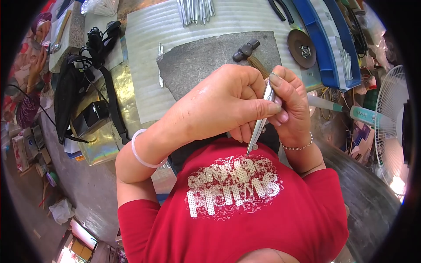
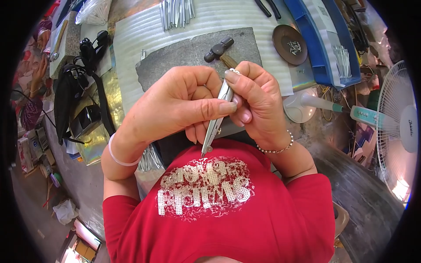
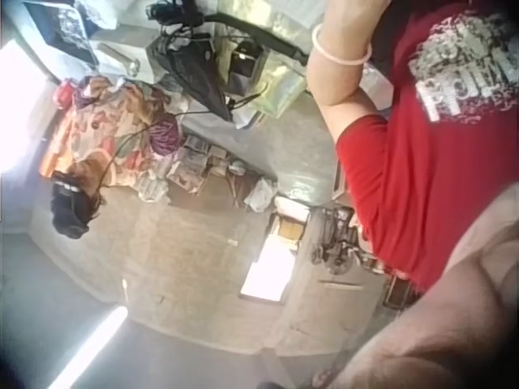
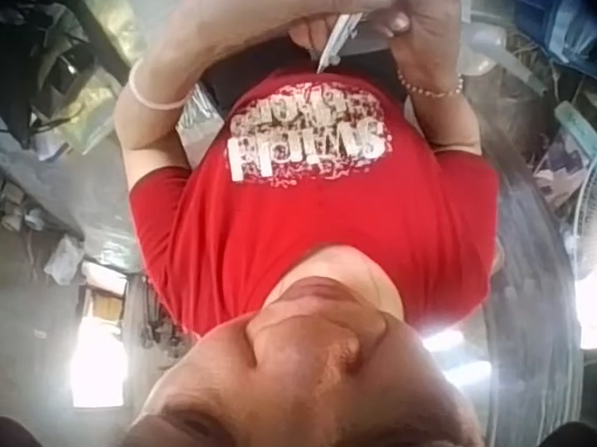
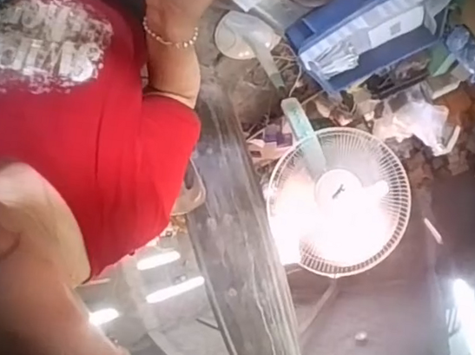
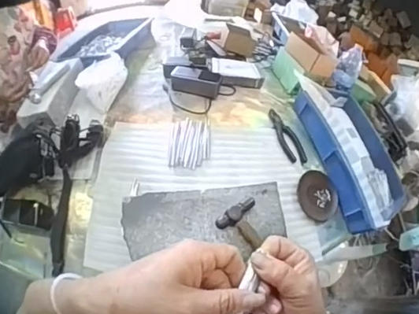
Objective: Shaping and hammering small metal rods on a stone anvil at a workbench.
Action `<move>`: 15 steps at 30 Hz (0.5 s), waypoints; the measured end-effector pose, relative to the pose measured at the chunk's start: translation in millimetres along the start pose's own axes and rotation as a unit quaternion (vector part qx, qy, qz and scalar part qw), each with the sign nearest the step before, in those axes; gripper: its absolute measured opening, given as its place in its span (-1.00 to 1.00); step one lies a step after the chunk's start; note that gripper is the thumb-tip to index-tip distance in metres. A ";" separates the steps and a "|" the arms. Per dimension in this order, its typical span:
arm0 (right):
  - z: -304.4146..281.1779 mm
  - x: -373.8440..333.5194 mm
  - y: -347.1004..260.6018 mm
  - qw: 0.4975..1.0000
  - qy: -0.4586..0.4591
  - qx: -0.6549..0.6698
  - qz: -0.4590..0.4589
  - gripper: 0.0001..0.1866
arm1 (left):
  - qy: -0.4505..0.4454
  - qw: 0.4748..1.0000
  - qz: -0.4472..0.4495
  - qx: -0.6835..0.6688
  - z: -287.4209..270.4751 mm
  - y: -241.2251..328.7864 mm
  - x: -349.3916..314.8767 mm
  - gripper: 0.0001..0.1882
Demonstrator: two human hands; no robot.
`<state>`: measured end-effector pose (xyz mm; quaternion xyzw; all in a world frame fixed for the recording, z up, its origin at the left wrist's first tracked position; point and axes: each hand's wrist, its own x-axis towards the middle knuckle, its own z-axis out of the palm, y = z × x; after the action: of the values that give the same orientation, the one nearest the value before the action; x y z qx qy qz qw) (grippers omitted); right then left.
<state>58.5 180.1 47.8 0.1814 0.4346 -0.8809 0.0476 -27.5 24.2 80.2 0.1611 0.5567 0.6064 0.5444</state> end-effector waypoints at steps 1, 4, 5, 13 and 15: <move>1.5 -0.4 0.9 1.000 -0.002 -0.001 0.000 -0.82 | 0.002 1.000 0.003 0.003 -0.2 0.4 -1.8 -0.71; 7.8 -2.2 5.9 1.000 -0.006 0.004 -0.013 -0.83 | 0.002 1.000 0.015 0.010 -1.9 -2.1 -7.9 -0.73; 10.5 -2.9 7.9 1.000 0.002 -0.005 -0.016 -0.83 | 0.005 1.000 0.016 0.010 -2.7 -2.5 -11.0 -0.73; 30.4 -5.7 28.5 1.000 -0.005 -0.009 0.008 -0.83 | 0.029 0.999 0.013 -0.004 -12.3 -20.8 -39.4 -0.74; 33.8 -5.7 33.3 0.999 -0.007 -0.005 0.035 -0.83 | 0.040 0.999 0.010 -0.014 -14.6 -24.3 -46.4 -0.73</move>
<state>62.4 132.7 43.8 0.1902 0.4320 -0.8777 0.0825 -11.0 -27.3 73.8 0.1345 0.5679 0.6257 0.5175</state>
